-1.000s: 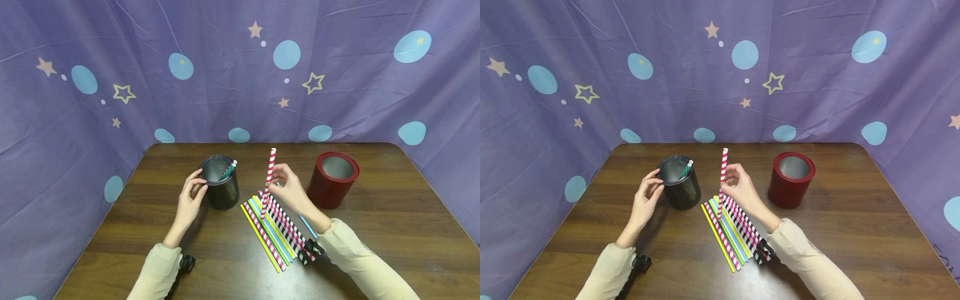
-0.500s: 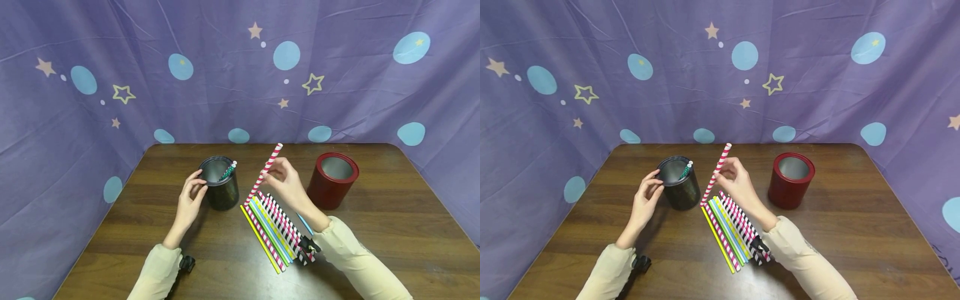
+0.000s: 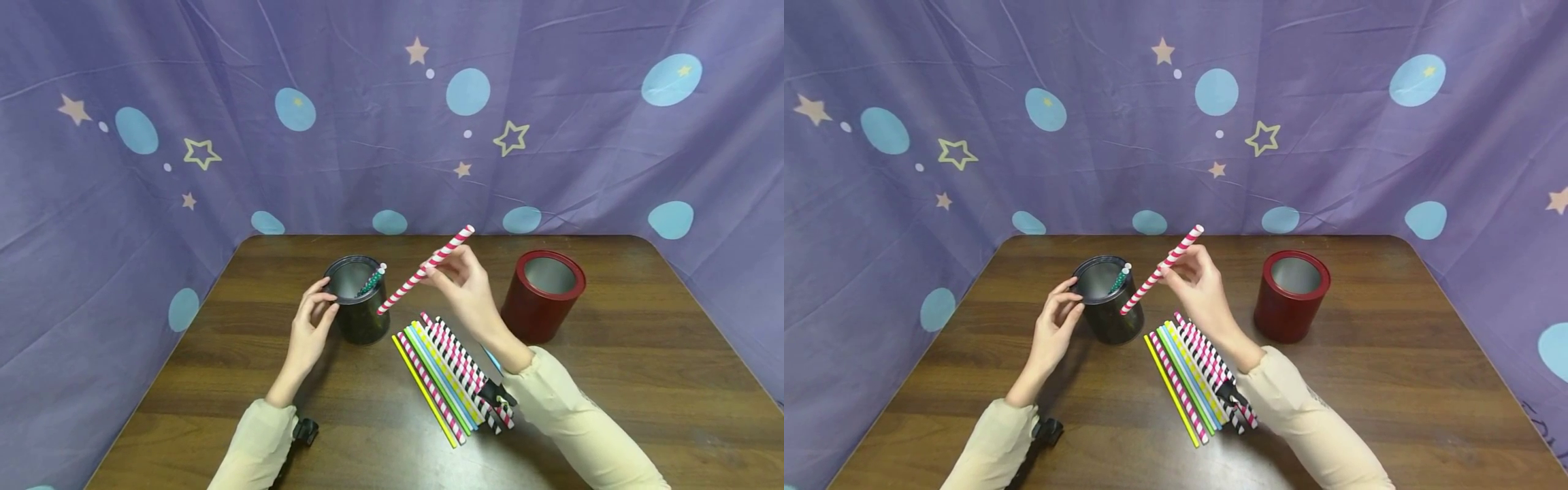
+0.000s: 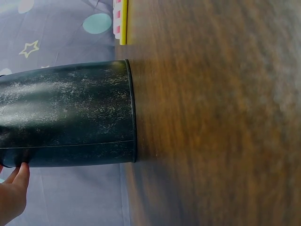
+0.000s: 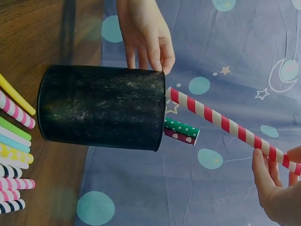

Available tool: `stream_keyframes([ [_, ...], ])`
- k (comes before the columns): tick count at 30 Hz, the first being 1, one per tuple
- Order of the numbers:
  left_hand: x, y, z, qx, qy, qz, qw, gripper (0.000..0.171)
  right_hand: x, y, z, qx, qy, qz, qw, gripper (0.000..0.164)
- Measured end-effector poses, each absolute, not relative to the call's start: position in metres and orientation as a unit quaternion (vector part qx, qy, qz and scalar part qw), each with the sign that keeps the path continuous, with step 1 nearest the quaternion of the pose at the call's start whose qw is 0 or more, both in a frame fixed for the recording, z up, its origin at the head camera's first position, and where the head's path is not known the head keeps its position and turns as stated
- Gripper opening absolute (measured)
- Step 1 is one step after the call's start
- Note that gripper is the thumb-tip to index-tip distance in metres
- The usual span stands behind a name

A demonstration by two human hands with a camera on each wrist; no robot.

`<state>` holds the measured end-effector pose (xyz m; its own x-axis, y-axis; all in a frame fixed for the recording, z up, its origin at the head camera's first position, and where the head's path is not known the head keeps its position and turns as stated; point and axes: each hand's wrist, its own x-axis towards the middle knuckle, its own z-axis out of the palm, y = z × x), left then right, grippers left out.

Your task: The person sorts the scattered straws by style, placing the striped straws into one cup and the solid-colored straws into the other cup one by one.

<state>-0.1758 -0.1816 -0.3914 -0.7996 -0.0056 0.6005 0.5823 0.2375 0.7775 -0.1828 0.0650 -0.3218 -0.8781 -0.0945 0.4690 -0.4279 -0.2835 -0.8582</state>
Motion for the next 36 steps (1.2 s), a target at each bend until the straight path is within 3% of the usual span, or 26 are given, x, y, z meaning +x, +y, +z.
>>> stream_keyframes([
  [13, -0.176, -0.182, -0.392, -0.197, -0.743, -0.585, 0.259, 0.013, -0.187, 0.047, -0.312, 0.217, -0.555, 0.794, 0.119, 0.022],
  [36, -0.177, -0.182, -0.394, -0.193, -0.744, -0.586, 0.256, 0.013, -0.201, 0.022, -0.329, 0.210, -0.583, 0.773, 0.134, 0.020],
])
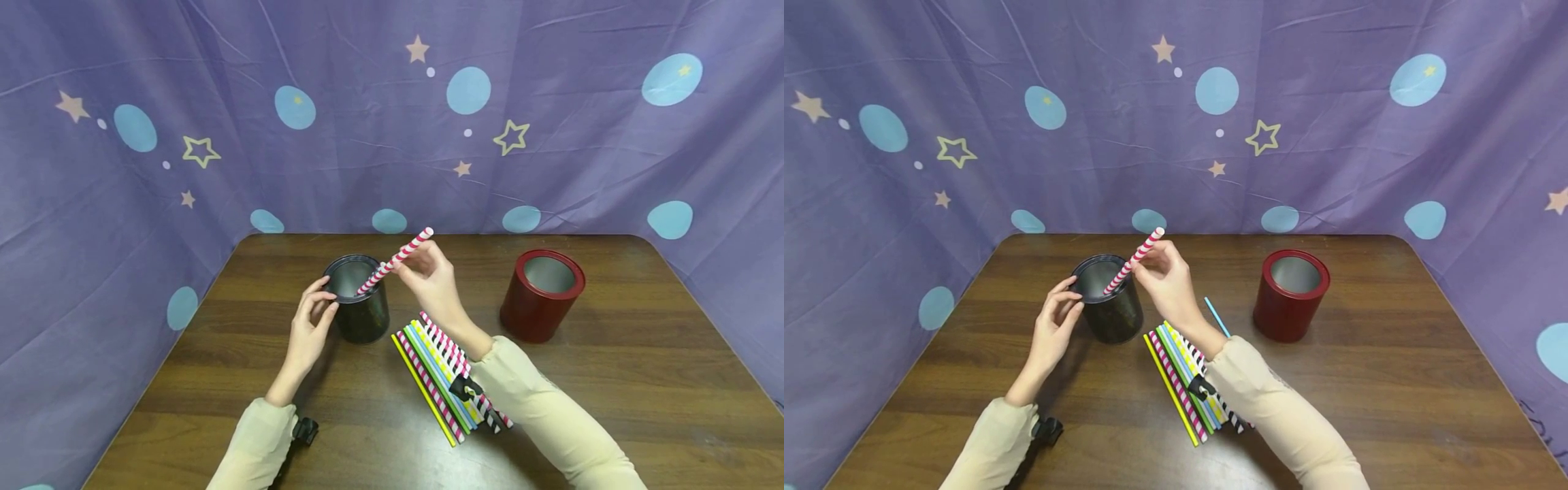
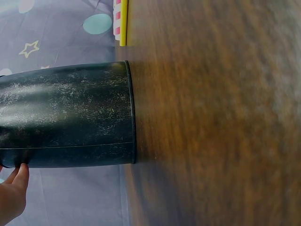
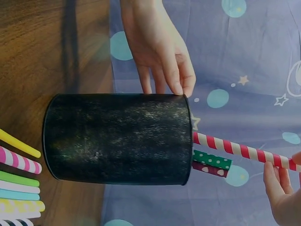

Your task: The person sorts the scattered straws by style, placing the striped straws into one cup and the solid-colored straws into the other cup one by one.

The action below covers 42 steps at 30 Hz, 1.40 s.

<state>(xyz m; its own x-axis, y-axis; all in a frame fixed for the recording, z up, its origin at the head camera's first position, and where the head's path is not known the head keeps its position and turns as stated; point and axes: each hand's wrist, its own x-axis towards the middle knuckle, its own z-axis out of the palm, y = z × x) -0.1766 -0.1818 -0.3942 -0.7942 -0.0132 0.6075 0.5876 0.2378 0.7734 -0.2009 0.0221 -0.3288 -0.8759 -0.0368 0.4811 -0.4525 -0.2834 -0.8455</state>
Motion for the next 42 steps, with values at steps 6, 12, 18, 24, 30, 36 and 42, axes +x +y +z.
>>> stream_keyframes([
  [6, -0.177, -0.181, -0.393, -0.195, -0.743, -0.586, 0.257, 0.013, -0.205, 0.019, -0.333, 0.193, -0.596, 0.768, 0.132, 0.021],
  [12, -0.176, -0.181, -0.394, -0.195, -0.744, -0.585, 0.259, 0.013, -0.208, 0.014, -0.337, 0.184, -0.597, 0.770, 0.131, 0.023],
  [18, -0.176, -0.180, -0.394, -0.197, -0.742, -0.585, 0.262, 0.013, -0.209, 0.011, -0.341, 0.181, -0.613, 0.759, 0.124, 0.024],
  [24, -0.176, -0.180, -0.393, -0.195, -0.743, -0.585, 0.260, 0.013, -0.210, 0.010, -0.344, 0.183, -0.619, 0.755, 0.120, 0.024],
  [30, -0.176, -0.180, -0.393, -0.194, -0.744, -0.584, 0.260, 0.013, -0.208, 0.014, -0.346, 0.188, -0.628, 0.746, 0.115, 0.025],
  [36, -0.175, -0.180, -0.392, -0.195, -0.743, -0.585, 0.260, 0.013, -0.205, 0.021, -0.347, 0.187, -0.636, 0.741, 0.109, 0.025],
  [42, -0.175, -0.181, -0.393, -0.192, -0.744, -0.584, 0.262, 0.013, -0.202, 0.028, -0.349, 0.198, -0.646, 0.731, 0.097, 0.024],
])
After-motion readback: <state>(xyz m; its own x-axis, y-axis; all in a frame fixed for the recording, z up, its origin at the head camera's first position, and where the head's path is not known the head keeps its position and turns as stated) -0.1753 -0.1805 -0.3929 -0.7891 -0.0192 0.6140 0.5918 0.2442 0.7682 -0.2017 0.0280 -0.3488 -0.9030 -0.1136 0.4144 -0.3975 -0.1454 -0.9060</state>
